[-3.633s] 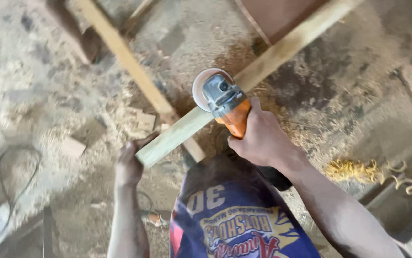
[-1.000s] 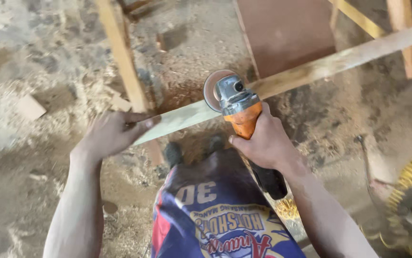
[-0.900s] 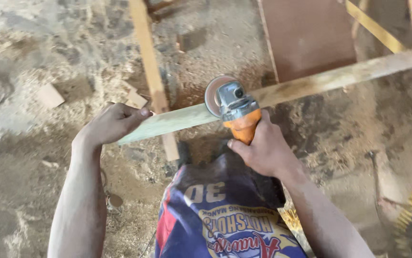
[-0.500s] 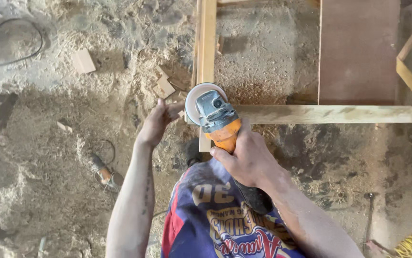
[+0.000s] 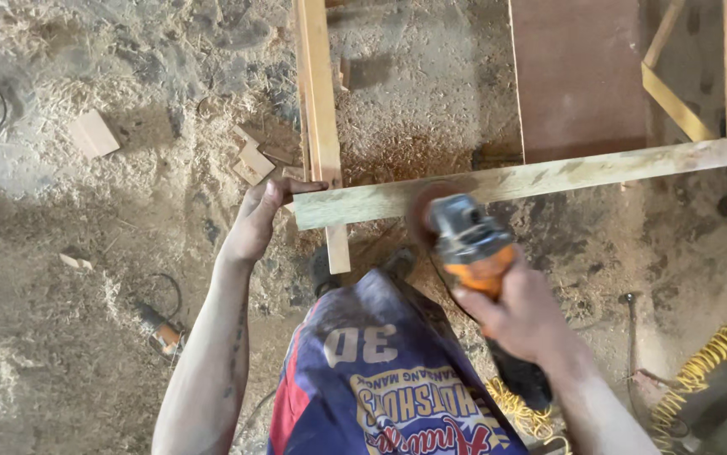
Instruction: The person uses an angle grinder with a sanding disc to smooth the surface of a long wooden plank. They move the tool back and forth along the plank, flip it over to sand the other side, and then place the finished plank on a stack.
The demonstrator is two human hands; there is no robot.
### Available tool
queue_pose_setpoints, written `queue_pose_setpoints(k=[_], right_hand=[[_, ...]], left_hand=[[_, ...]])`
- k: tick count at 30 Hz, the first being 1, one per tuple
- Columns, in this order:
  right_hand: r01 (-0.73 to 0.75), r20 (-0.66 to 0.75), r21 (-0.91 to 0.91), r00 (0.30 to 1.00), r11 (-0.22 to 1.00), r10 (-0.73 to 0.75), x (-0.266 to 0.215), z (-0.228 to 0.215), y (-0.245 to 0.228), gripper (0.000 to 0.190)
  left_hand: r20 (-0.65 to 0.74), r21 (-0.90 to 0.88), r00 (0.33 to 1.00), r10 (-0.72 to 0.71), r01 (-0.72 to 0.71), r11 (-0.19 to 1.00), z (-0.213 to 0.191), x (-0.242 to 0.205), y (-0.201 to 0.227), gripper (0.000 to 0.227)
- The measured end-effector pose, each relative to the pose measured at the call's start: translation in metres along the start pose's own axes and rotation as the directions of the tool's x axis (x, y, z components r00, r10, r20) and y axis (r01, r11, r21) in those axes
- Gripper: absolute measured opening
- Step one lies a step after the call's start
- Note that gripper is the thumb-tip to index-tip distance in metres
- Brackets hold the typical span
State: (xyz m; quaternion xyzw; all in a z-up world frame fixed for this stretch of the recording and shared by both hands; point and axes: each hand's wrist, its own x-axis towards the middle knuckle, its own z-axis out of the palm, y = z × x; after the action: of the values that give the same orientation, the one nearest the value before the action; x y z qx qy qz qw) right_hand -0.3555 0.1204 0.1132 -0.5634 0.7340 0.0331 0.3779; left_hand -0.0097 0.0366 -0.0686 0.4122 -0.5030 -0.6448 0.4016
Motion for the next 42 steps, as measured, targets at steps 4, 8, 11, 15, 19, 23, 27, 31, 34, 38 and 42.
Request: queue_pose_setpoints(k=[4, 8, 11, 15, 19, 23, 27, 31, 34, 38, 42], right_hand=[[0.058, -0.178, 0.206, 0.984, 0.977, -0.021, 0.006, -0.018, 0.045, 0.039], [0.127, -0.235, 0.312, 0.971, 0.942, -0.053, 0.009, -0.011, 0.034, 0.038], [-0.047, -0.021, 0.217, 0.998, 0.975, 0.052, 0.01, 0.011, -0.01, 0.052], [0.367, 0.039, 0.172, 0.925, 0.914, -0.379, 0.007, 0.045, -0.079, 0.052], [0.365, 0.149, 0.12, 0.913, 0.923, -0.381, 0.003, 0.041, -0.116, 0.06], [0.336, 0.302, 0.108, 0.885, 0.935, -0.353, 0.003, 0.032, -0.121, 0.061], [0.267, 0.268, 0.015, 0.927, 0.964, -0.261, 0.004, 0.015, -0.084, 0.058], [0.125, -0.031, 0.034, 0.992, 0.992, -0.124, 0.005, -0.018, -0.023, 0.068], [0.032, -0.103, 0.075, 0.994, 0.997, -0.024, 0.005, -0.041, 0.018, 0.069], [0.031, -0.169, 0.127, 0.986, 0.991, -0.01, 0.013, -0.06, 0.059, 0.066], [-0.068, -0.123, 0.157, 0.988, 0.985, 0.088, 0.024, -0.082, 0.097, 0.063]], left_hand=[[-0.006, -0.061, 1.0, 0.027, -0.027, 0.998, 0.002, -0.003, 0.007, 0.072], [0.036, -0.127, 0.999, 0.016, -0.012, 0.992, -0.002, -0.006, 0.006, 0.08], [0.076, -0.169, 0.996, -0.039, 0.052, 0.984, -0.007, -0.007, 0.002, 0.088], [0.023, -0.331, 0.992, -0.126, 0.126, 0.935, -0.015, -0.009, -0.013, 0.092], [0.043, -0.403, 0.992, -0.12, 0.128, 0.906, -0.026, -0.008, -0.025, 0.093], [0.1, -0.328, 0.985, -0.142, 0.167, 0.93, -0.034, 0.005, -0.016, 0.095], [0.165, 0.164, 0.949, -0.269, 0.242, 0.956, -0.041, 0.023, 0.023, 0.101], [0.147, 0.528, 0.926, -0.349, 0.225, 0.819, -0.02, 0.051, 0.074, 0.079], [0.057, 0.857, 0.821, -0.568, 0.252, 0.45, 0.014, 0.071, 0.102, 0.075], [0.002, 0.997, 0.731, -0.682, -0.053, -0.054, 0.072, 0.079, 0.122, 0.091], [-0.076, 0.997, 0.71, -0.7, 0.064, -0.043, 0.092, 0.076, 0.118, 0.083]])
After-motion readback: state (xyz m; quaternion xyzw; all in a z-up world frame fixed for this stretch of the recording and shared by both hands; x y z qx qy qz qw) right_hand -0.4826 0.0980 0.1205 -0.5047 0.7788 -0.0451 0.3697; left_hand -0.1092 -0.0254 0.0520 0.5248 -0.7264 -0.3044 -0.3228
